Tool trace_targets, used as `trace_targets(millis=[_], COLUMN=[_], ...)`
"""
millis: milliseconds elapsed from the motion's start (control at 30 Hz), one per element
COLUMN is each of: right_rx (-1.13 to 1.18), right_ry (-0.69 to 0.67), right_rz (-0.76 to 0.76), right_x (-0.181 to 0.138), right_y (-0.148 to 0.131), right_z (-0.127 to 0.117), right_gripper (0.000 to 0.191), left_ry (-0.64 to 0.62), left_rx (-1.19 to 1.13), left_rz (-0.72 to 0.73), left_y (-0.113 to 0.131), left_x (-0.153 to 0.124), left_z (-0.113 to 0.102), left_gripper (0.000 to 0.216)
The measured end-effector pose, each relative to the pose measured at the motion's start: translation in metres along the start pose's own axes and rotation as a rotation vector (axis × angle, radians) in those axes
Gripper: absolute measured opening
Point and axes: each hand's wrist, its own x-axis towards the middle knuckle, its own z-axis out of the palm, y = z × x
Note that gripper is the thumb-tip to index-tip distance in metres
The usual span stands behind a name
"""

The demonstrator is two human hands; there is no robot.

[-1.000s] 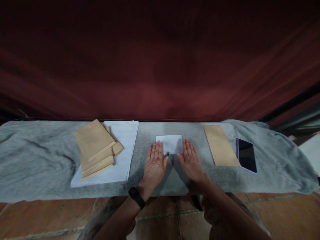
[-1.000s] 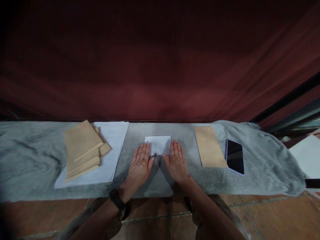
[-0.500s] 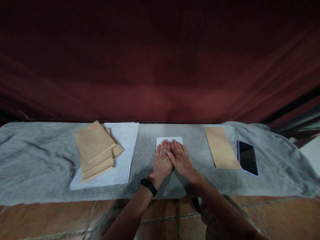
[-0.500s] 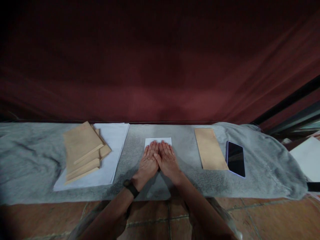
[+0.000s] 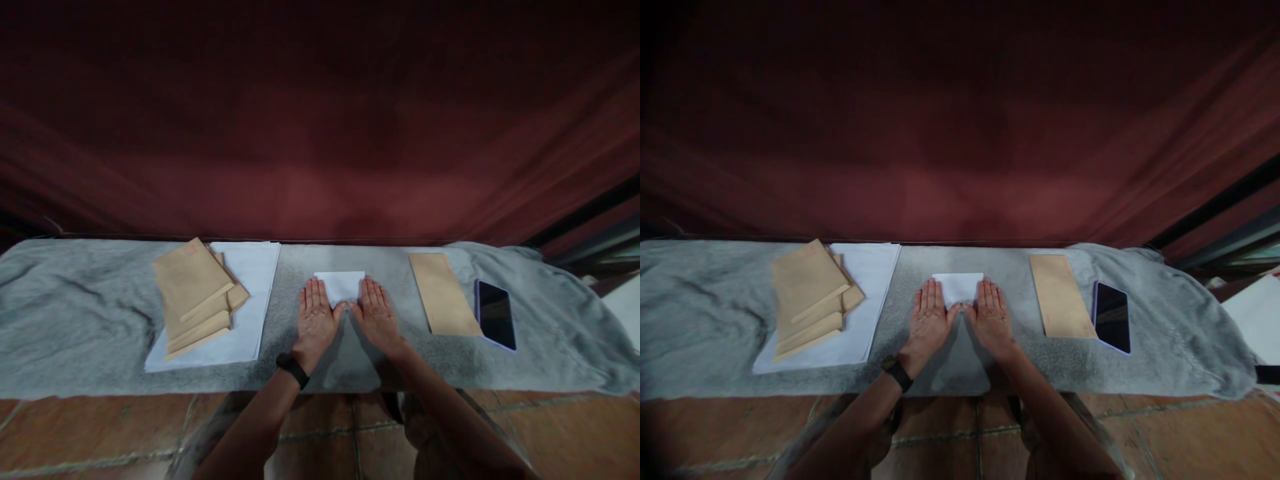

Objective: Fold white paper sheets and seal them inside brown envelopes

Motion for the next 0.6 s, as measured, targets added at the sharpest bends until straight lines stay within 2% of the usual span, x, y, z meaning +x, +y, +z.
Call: trace_targets(millis=[200, 400, 500, 600], right_rx=[-0.010, -0.024, -0.005, 0.078], right_ry=[-0.010, -0.050, -0.085, -0.092], right_rz=[0.011, 0.013, 0.014, -0.010], right_x=[-0.004, -0.004, 0.000, 0.007], right_y=[0.006, 0.008, 0.008, 0.005], right_z=[0.000, -0.005, -0.012, -0.018], right_gripper=[0.073, 0.068, 0.064, 0.062], left_ry=[-0.001, -0.006, 0.000, -0.022], left_rx=[-0.001, -0.001, -0.023, -0.050], left_rz=[-0.063, -0.063, -0.017, 0.113], left_y=[0.003, 0.004, 0.004, 0.007], left_x=[-0.004, -0.002, 0.000, 0.003], left_z=[-0.003, -0.009, -0.012, -0.015], left_gripper=[0.083, 0.083, 0.078, 0.072])
